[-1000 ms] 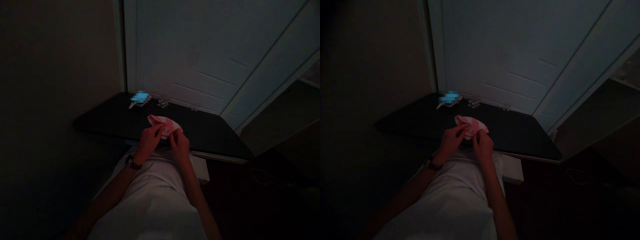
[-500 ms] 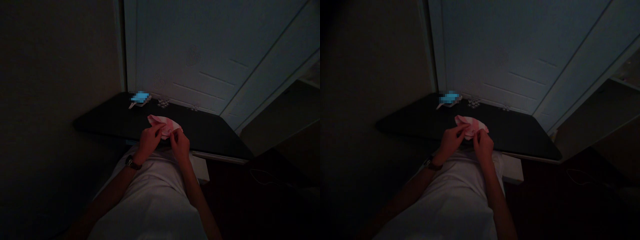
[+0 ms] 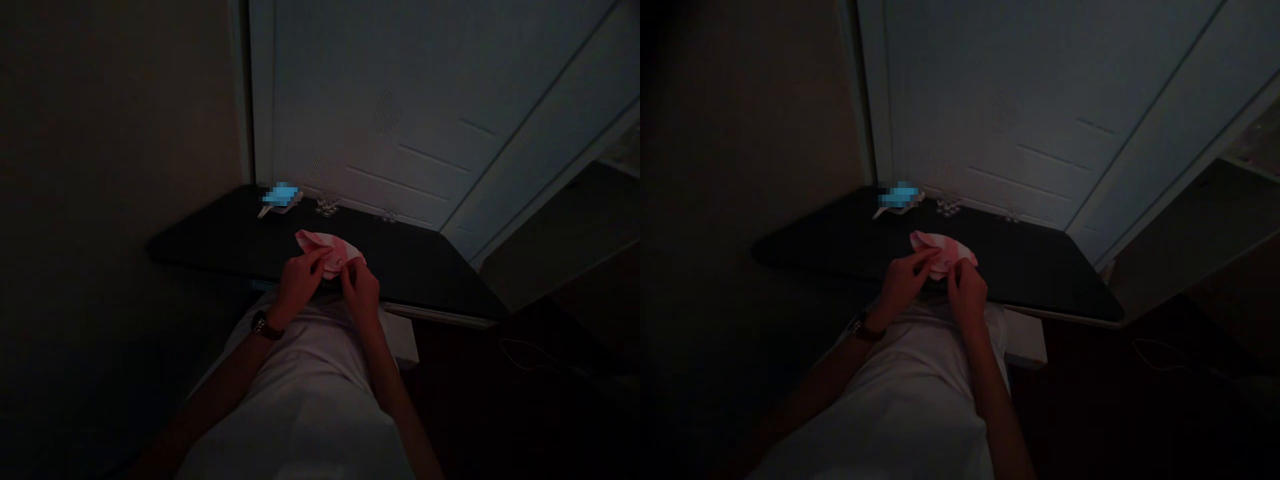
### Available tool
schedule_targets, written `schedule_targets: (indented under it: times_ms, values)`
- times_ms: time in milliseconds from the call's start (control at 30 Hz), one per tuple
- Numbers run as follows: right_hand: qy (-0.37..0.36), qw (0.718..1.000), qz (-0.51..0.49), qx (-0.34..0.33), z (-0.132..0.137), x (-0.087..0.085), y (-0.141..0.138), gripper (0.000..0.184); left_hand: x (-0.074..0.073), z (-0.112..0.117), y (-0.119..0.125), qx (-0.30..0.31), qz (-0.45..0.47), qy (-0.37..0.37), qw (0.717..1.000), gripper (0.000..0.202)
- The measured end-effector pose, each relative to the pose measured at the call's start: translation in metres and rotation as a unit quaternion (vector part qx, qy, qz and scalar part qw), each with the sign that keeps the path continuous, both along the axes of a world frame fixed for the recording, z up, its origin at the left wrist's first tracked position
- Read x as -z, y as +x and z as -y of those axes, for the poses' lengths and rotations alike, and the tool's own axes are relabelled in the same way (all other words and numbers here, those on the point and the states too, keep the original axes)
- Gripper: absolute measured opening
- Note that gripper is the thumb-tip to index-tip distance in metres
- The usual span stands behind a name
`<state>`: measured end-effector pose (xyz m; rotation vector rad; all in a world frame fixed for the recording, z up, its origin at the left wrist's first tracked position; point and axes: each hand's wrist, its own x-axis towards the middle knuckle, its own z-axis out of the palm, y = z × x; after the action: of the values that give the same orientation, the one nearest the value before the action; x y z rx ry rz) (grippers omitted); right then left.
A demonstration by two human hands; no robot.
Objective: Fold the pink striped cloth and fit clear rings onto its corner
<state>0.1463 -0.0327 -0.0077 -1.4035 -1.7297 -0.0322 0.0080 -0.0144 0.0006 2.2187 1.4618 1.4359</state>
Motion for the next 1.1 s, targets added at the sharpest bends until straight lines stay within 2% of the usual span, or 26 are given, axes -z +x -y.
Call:
schedule_targets:
  times_ms: [1100]
  values:
    - [0.006, 1.0, -0.004, -0.017, 0.0016, -0.0002, 0.0009, 0.02, 0.0005, -0.0003, -0.0003, 0.001, -0.004, 0.001, 1.0, 0.032]
